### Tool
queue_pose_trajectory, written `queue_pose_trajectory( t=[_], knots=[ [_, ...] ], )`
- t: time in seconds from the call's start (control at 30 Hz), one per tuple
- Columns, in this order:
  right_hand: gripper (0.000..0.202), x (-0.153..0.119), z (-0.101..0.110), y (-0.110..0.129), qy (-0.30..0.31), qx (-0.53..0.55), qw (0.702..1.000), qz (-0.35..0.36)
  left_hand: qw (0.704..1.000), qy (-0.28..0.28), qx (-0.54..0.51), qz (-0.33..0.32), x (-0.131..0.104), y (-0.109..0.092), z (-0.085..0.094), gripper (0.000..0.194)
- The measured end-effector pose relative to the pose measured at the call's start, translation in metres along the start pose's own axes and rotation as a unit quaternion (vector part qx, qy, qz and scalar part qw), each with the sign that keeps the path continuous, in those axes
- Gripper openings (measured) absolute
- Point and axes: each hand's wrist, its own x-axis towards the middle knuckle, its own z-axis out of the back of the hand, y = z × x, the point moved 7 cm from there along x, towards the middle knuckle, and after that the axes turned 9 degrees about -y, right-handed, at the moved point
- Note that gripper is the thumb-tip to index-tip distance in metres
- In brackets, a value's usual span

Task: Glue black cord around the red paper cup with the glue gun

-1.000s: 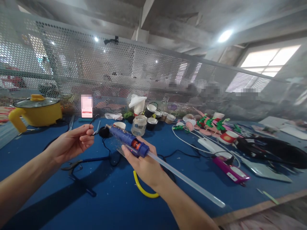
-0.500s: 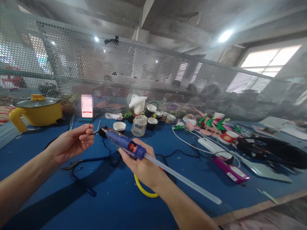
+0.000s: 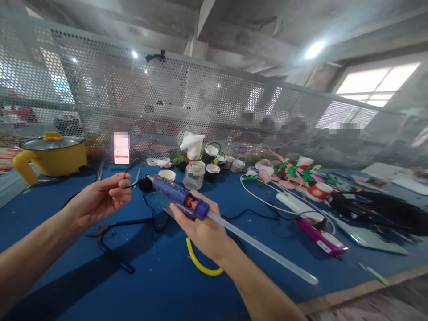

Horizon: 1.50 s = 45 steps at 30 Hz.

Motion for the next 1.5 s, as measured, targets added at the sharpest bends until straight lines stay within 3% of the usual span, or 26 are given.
queue_pose_trajectory(
  t=[0.33,0.57,0.8,1.17,1.5],
  knots=[
    [0.027,0.001,0.000,0.001,0.019,-0.001,0.999,-0.029,1.000,-0.001,-0.001,0.002,0.000,0.001,0.000,0.033],
    [0.029,-0.002,-0.002,-0.001,0.016,-0.012,1.000,-0.009,1.000,0.001,0.000,0.005,0.000,0.001,0.001,0.034],
    [0.027,-0.011,-0.001,-0.003,-0.036,-0.026,0.999,0.029,1.000,0.007,-0.003,0.000,0.001,0.000,0.001,0.034],
    [0.027,0.000,0.001,0.002,-0.004,-0.021,1.000,0.004,0.999,-0.006,0.025,-0.039,-0.002,-0.003,-0.001,0.030],
    [0.037,-0.009,-0.004,-0.003,-0.041,-0.036,0.997,0.048,0.998,0.002,0.030,-0.062,-0.002,-0.005,-0.001,0.028]
  ],
)
